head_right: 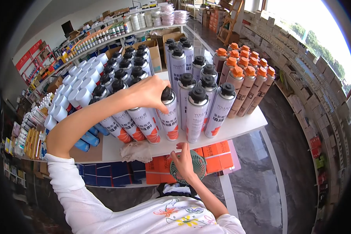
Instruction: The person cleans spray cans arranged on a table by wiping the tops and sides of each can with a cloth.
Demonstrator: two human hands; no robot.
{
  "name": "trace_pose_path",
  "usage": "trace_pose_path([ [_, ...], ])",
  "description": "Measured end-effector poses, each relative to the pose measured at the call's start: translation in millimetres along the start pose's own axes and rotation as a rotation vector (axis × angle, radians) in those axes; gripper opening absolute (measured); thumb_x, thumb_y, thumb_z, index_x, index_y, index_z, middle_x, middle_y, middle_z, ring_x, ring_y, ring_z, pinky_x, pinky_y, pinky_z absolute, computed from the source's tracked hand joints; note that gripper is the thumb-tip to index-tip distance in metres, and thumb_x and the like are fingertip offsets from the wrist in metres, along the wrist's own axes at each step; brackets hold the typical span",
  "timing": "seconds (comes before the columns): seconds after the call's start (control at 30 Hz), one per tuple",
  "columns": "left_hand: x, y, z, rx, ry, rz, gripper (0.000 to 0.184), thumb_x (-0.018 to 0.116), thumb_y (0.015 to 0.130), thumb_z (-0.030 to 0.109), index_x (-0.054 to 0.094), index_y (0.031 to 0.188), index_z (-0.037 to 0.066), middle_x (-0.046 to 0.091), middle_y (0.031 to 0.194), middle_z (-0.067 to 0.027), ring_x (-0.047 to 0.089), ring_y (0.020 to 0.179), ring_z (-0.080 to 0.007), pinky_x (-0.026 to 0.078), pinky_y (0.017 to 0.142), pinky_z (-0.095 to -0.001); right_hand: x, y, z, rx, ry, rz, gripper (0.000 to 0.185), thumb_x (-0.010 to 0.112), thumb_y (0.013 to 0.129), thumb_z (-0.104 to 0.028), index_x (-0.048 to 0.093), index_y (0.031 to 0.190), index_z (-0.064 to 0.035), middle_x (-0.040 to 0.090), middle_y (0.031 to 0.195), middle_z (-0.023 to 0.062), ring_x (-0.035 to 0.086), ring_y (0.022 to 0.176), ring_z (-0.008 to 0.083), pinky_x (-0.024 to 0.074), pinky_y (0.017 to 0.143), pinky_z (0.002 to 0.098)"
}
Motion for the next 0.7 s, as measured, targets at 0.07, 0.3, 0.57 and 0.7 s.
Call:
trace_pose_path([
  [0.07, -3, -5, 6, -0.023, 0.026, -0.026, 0.059, 0.087, 0.055, 0.033, 0.063, 0.084, -0.012, 0.068, 0.078, -0.0257, 0.070, 0.074, -0.0373, 0.058, 0.071, -0.0394, 0, -2, -10, 0.027, 0.002, 0.028, 0.040, 0.065, 0.088, -0.007, 0.042, 0.119, 0.0038, 0.049, 0.117, 0.0213, 0.059, 0.101, 0.0350, 0.0549, 0.079, 0.0397],
  [0.3, -8, -16, 4, -0.067, 0.045, -0.088, 0.063, 0.087, 0.056, 0.033, 0.063, 0.092, -0.011, 0.068, 0.080, -0.0247, 0.070, 0.075, -0.0345, 0.058, 0.071, -0.0382, -2, 19, -21, -0.075, -0.020, 0.073, 0.046, 0.067, 0.086, -0.006, 0.040, 0.122, 0.0054, 0.047, 0.122, 0.0201, 0.055, 0.110, 0.0343, 0.0557, 0.085, 0.0378],
  [0.57, -8, -16, 15, -0.101, 0.067, -0.173, 0.068, 0.085, 0.063, 0.030, 0.056, 0.110, -0.010, 0.068, 0.079, -0.0232, 0.070, 0.076, -0.0331, 0.056, 0.067, -0.0371, 8, 28, -30, -0.073, 0.077, 0.057, 0.045, 0.068, 0.085, -0.002, 0.041, 0.121, 0.0058, 0.047, 0.121, 0.0203, 0.054, 0.111, 0.0349, 0.0539, 0.093, 0.0387],
  [0.7, -5, -21, 17, -0.175, -0.028, -0.153, 0.080, 0.083, 0.067, 0.027, 0.044, 0.127, -0.010, 0.067, 0.076, -0.0229, 0.069, 0.074, -0.0352, 0.055, 0.083, -0.0407, 16, 28, -25, -0.101, 0.093, 0.030, 0.045, 0.067, 0.085, -0.002, 0.041, 0.121, 0.0053, 0.047, 0.121, 0.0197, 0.053, 0.111, 0.0341, 0.0540, 0.092, 0.0383],
])
Point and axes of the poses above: each hand's wrist, its own y-axis towards the middle knuckle, its own x-axis out of the palm, z = x × y, the point moved 2 cm from there along y, towards the middle knuckle
